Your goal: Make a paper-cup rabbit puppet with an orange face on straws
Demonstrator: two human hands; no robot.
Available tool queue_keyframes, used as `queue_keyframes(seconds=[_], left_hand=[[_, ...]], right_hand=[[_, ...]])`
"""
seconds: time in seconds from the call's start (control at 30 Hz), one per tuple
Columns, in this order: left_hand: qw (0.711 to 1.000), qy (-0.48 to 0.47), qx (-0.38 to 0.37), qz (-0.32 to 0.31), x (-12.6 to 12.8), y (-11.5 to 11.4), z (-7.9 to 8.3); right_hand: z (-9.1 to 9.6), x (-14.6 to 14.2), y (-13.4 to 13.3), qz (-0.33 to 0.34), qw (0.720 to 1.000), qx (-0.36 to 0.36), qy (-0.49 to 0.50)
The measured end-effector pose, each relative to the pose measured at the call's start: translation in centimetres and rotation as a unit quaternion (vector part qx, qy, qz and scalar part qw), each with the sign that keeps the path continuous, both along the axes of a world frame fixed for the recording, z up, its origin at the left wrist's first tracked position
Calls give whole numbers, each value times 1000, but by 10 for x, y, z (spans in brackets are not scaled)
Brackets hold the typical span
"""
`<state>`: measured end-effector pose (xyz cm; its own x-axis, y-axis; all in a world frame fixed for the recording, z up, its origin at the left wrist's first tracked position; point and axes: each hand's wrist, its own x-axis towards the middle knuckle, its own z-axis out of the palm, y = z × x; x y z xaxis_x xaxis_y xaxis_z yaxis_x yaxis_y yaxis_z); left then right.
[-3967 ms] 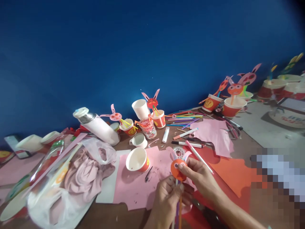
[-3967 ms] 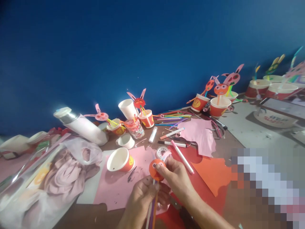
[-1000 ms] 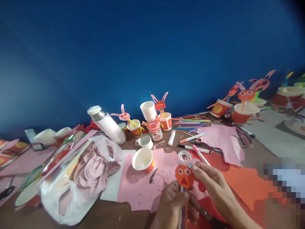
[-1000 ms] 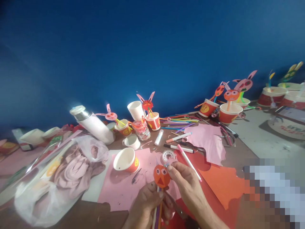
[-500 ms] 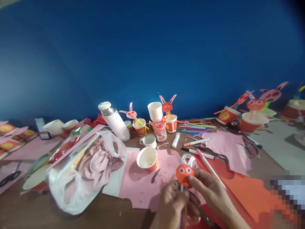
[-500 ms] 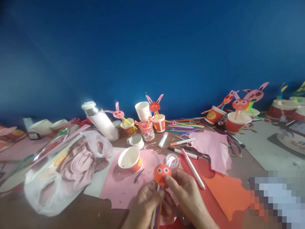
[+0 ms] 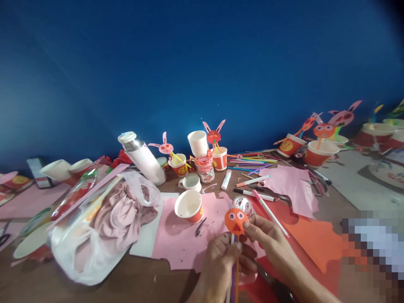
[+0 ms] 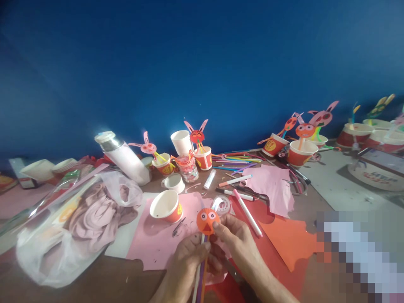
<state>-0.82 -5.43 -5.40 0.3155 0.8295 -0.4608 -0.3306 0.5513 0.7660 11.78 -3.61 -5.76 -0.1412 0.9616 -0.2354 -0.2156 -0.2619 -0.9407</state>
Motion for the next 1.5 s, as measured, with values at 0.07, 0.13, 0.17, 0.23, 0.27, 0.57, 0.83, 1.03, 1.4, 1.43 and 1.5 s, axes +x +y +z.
queue_keyframes(seconds=[0.07,0.13,0.17,0.23,0.27,0.57,0.83,1.03,1.4,1.43,1.5], left_hand=[[1000,2,-3,2,0,1,-1],[1000,3,-7,6,1,1,0],[1000,4,-7,8,1,1,0],[1000,8,-6,10,1,1,1],[1000,12,-8,10,1,1,1],[1000,10,15,18,2,2,-7],[999,-11,46,-9,0,7,-16],[998,13,55,-37,-1,5,-12],[995,-82,-4,56,-6,8,4],[993,-97,-3,67,-7,9,5],[990,-116,17,81,-8,10,7]], right_hand=[[-1,0,0,-5,999,21,-33],[-2,0,1,-10,997,38,-60],[-3,-1,1,-12,997,40,-65],[-4,-2,2,-16,997,35,-66],[-4,-3,2,-19,997,33,-66],[-8,-3,2,-8,999,17,-34],[3,-5,1,29,999,18,0],[-1,-2,3,-13,999,38,-16],[6,2,3,-5,1000,18,-1],[5,3,4,-3,1000,17,-14],[5,5,5,1,999,24,-47]])
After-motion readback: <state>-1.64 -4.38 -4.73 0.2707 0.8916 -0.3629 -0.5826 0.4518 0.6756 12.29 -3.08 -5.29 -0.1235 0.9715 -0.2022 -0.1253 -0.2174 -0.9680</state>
